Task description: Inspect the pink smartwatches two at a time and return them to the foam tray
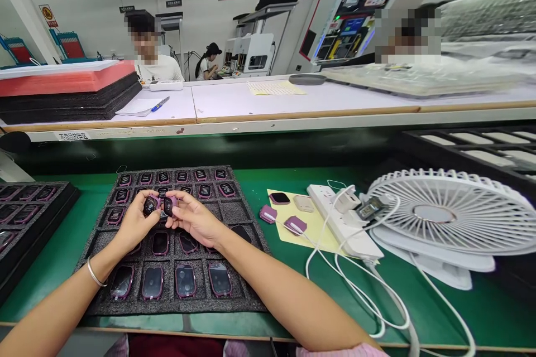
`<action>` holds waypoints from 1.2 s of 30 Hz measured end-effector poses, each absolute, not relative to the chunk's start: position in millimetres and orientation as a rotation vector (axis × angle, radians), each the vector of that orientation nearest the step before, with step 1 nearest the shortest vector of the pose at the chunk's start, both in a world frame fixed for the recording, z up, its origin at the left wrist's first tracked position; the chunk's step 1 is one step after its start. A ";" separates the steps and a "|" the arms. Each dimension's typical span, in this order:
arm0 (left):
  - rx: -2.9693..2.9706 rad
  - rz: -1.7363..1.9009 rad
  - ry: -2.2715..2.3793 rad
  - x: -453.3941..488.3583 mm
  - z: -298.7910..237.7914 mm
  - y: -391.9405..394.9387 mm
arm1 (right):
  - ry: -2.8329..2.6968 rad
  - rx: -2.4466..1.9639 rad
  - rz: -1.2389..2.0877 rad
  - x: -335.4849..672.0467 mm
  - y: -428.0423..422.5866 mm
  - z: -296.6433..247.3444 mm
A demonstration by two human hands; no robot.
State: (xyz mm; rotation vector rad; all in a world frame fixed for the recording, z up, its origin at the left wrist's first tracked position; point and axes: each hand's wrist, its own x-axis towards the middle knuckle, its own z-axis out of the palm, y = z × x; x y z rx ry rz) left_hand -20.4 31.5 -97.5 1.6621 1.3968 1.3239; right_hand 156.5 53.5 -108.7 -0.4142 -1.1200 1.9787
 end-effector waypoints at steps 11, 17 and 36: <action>1.611 1.296 1.398 -20.7 -99.1 31.1 | -1.076 -0.457 2.019 157.7 55.6 -109.3; 1.622 1.278 1.432 -21.2 -97.6 29.2 | -1.092 -0.458 2.034 157.6 54.6 -110.0; 1.628 1.301 1.457 -20.0 -90.7 28.0 | -1.150 -0.423 2.012 159.8 54.2 -108.0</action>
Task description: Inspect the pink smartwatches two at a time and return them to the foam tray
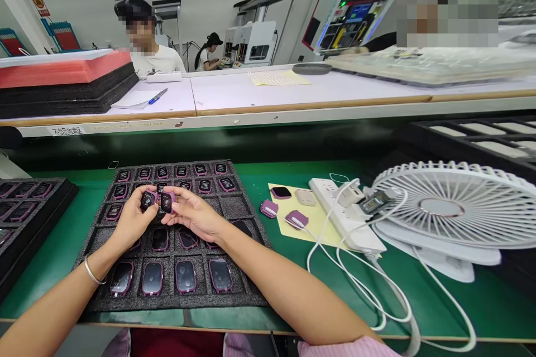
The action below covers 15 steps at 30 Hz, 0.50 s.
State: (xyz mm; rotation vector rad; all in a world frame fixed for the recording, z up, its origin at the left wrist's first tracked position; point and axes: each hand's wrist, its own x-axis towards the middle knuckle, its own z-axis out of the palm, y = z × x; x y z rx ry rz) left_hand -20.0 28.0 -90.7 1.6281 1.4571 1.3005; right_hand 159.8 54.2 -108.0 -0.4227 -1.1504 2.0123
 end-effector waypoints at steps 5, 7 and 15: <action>1.685 1.260 1.493 -20.2 -89.5 26.4 | -1.153 -0.411 2.029 160.9 54.0 -106.9; 1.704 1.244 1.501 -20.3 -89.8 25.8 | -1.159 -0.403 2.032 161.2 53.6 -106.5; 1.716 1.239 1.493 -21.3 -92.5 26.4 | -1.178 -0.400 2.021 161.3 52.7 -104.9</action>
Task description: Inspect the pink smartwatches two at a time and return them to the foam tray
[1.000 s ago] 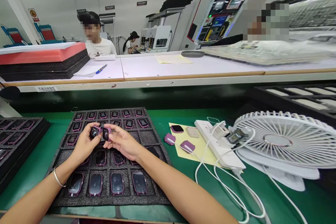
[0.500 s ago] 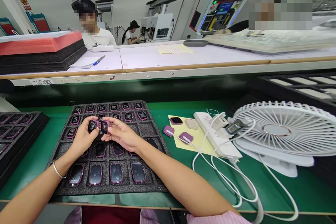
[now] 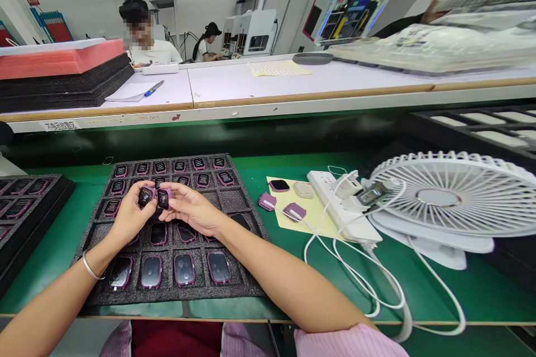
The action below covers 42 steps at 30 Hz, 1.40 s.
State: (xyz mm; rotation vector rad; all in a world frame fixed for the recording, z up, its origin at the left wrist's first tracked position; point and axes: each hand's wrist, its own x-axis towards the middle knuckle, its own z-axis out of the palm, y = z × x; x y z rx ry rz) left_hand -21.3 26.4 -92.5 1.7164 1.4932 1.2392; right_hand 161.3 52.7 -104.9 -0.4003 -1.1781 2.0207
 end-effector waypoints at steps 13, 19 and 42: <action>1.696 1.212 1.494 -19.8 -89.3 25.7 | -1.209 -0.357 1.989 160.0 52.8 -105.2; 1.704 1.227 1.477 -20.0 -88.6 25.3 | -1.212 -0.347 1.985 160.3 52.6 -105.0; 1.679 1.212 1.451 -17.8 -85.1 24.4 | -1.235 -0.300 1.973 160.9 54.0 -107.2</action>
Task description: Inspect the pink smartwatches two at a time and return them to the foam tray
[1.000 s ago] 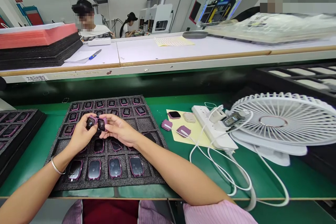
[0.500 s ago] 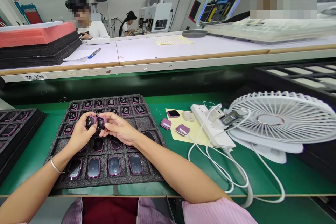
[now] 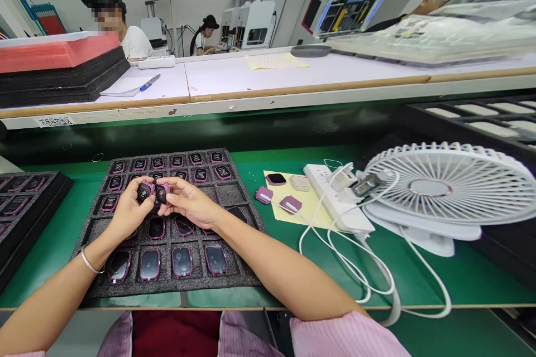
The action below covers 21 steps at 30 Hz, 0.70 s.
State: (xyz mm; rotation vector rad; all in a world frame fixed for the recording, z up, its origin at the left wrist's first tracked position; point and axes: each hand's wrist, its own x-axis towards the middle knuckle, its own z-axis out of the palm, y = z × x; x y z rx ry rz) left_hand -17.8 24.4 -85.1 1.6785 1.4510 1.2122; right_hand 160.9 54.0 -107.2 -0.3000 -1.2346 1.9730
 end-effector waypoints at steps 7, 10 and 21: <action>1.702 1.198 1.454 -18.4 -85.2 24.5 | -1.249 -0.314 1.952 160.4 52.6 -105.5; 1.709 1.190 1.460 -18.4 -85.3 24.6 | -1.248 -0.321 1.963 160.3 52.6 -105.2; 1.716 1.195 1.467 -19.8 -86.9 25.0 | -1.266 -0.318 1.946 160.2 52.7 -106.3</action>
